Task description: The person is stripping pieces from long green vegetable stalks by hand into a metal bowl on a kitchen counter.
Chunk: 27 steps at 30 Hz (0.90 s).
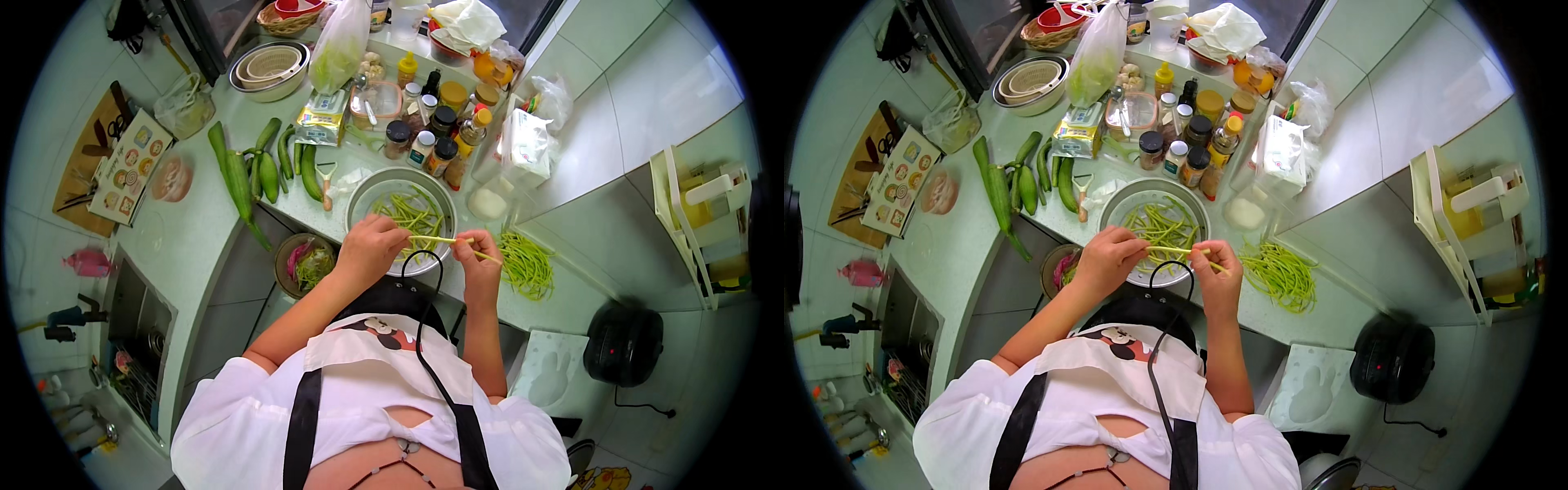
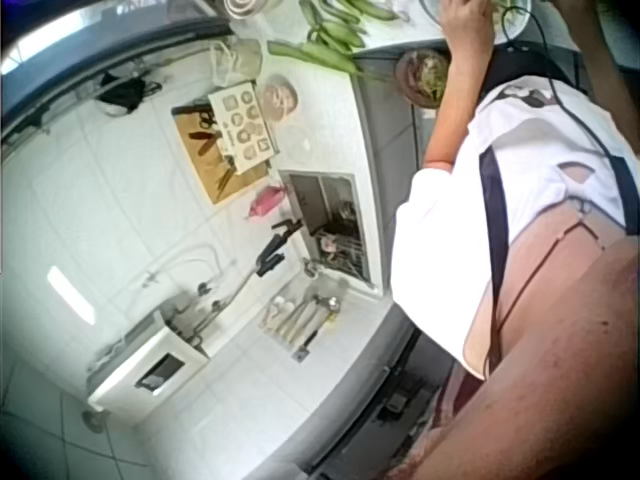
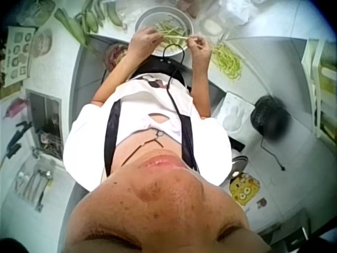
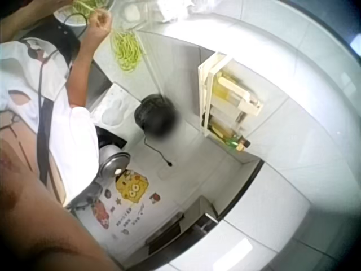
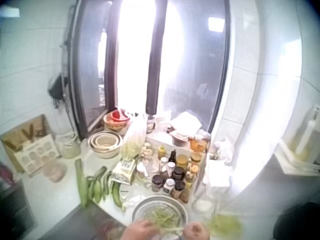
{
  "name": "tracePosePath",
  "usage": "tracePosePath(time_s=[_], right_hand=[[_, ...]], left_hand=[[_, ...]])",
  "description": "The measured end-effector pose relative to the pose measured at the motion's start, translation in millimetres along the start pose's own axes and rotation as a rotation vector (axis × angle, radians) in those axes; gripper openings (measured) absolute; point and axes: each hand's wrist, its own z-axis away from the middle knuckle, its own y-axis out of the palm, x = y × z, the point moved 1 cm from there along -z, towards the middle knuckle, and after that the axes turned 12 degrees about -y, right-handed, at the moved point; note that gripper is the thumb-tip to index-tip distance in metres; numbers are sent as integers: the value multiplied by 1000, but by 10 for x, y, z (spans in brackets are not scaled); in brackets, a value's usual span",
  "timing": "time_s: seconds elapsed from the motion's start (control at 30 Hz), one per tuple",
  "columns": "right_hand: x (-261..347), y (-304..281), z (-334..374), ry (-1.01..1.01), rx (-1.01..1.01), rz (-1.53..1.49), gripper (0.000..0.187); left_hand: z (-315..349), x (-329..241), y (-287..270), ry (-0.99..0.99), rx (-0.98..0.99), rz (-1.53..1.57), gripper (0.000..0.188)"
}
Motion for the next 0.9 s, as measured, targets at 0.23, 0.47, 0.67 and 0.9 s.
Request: tracePosePath(time_s=[0.23, 0.47, 0.67, 0.9], right_hand=[[46, 60, 72, 33, 106, 64, 11], [20, 124, 134, -36, 152, 137, 11], [61, 175, 154, -85, 141, 192, 9], [74, 212, 182, -137, 163, 339, 9]], left_hand=[[-61, -55, -90, -200, -70, 437, 15], [-12, 45, -39, -265, 23, 502, 21], [-20, -61, -68, -254, 107, 556, 32], [-52, -52, -50, -343, 176, 600, 29]])
